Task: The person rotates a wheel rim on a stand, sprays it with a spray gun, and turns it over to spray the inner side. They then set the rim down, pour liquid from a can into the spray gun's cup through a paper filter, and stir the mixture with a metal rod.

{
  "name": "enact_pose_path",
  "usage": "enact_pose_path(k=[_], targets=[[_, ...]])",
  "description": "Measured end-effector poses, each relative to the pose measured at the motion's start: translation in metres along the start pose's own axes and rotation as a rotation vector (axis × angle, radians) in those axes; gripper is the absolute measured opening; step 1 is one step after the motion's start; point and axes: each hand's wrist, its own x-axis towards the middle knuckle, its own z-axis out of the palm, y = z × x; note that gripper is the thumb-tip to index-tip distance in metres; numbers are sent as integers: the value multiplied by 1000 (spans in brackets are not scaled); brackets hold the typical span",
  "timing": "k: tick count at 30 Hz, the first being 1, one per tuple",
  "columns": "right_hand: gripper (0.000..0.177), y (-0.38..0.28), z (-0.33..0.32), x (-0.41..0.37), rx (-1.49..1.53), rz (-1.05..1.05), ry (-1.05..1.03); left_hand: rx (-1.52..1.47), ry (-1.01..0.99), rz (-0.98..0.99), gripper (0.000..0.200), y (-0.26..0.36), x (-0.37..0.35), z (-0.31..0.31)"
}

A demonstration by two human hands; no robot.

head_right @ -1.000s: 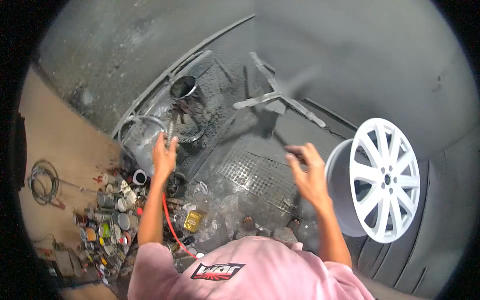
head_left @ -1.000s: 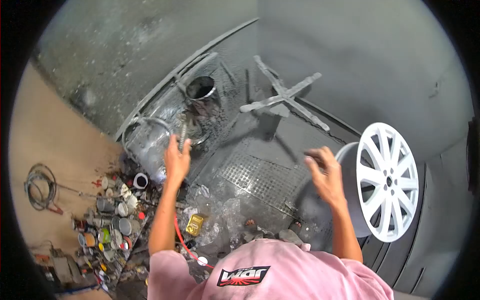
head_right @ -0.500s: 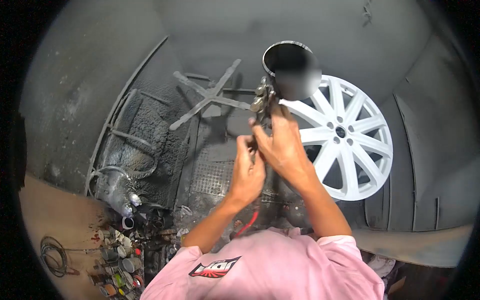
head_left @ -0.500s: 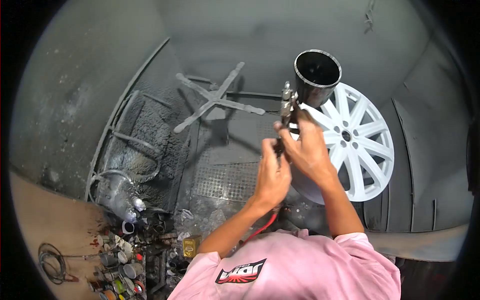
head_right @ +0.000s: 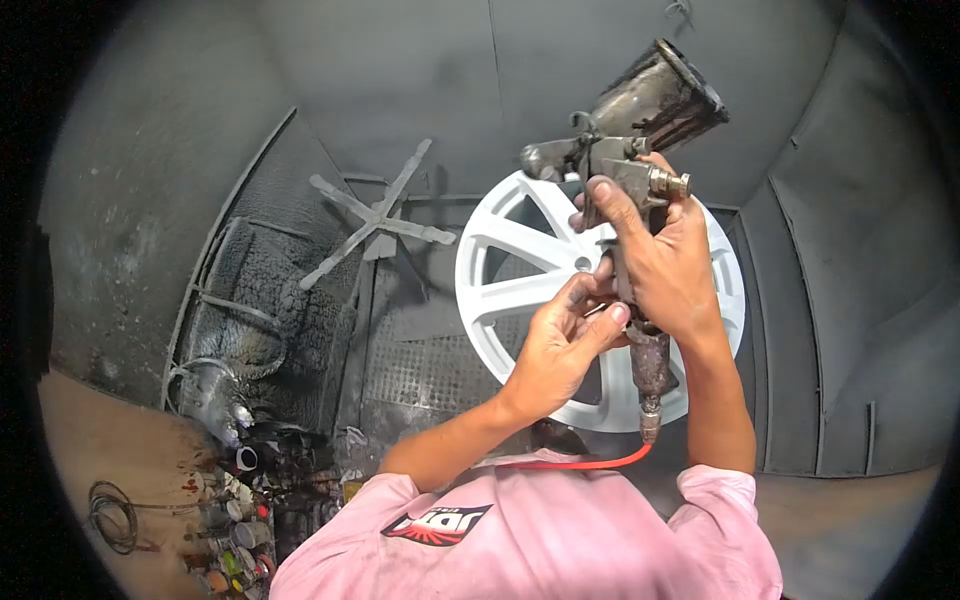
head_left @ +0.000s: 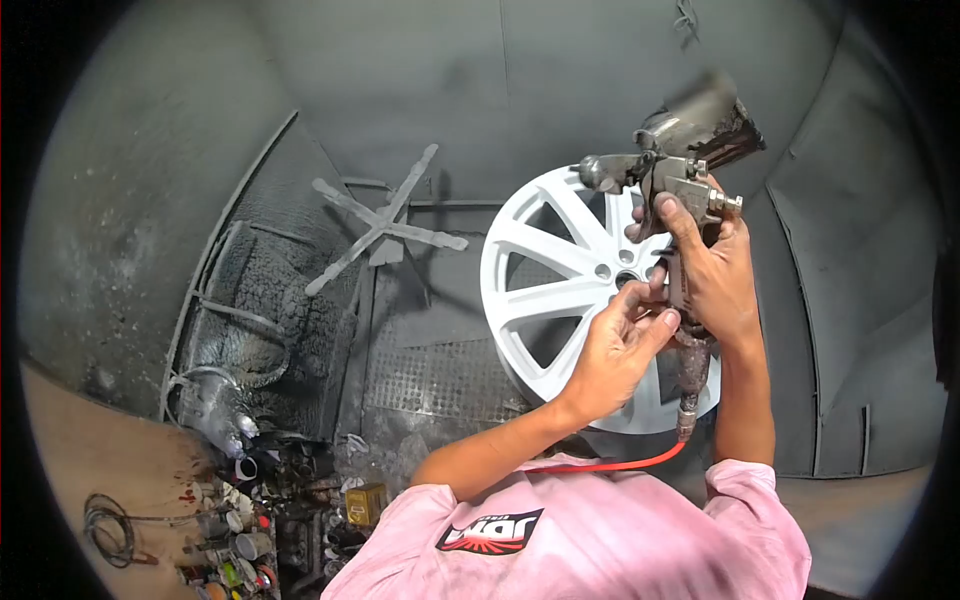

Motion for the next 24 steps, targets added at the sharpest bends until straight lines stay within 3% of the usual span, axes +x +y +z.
enact_pose_path(k=[2,9,11,12,15,17,18,21,24], targets=[[23,5,-6,-5,70,-105,-65,49,-10,-4,32,-12,2,-3],[23,-6,-30,-1,157,-15,-170,139,114,17,15,-39,11,5],[25,-5,-33,4,152,-19,-166,296,79,252,14,-44,17,9],[25,0,-34,7,179,-106,-150,311,84,277,14,-46,20,12],[26,8,-41,9,181,-194,-130,399,79,274,16,-47,29,17],[25,9,-44,10,127,-62,-73,390,42,241,20,-56,34,11],[24,26,-50,15,53,-108,-87,426,28,202,21,-59,35,9],[22,55,-66,16,-79,180,-87,580,-37,59,27,-75,39,-14],[22,101,-81,23,-223,128,-3,716,-122,13,27,-80,35,-36]])
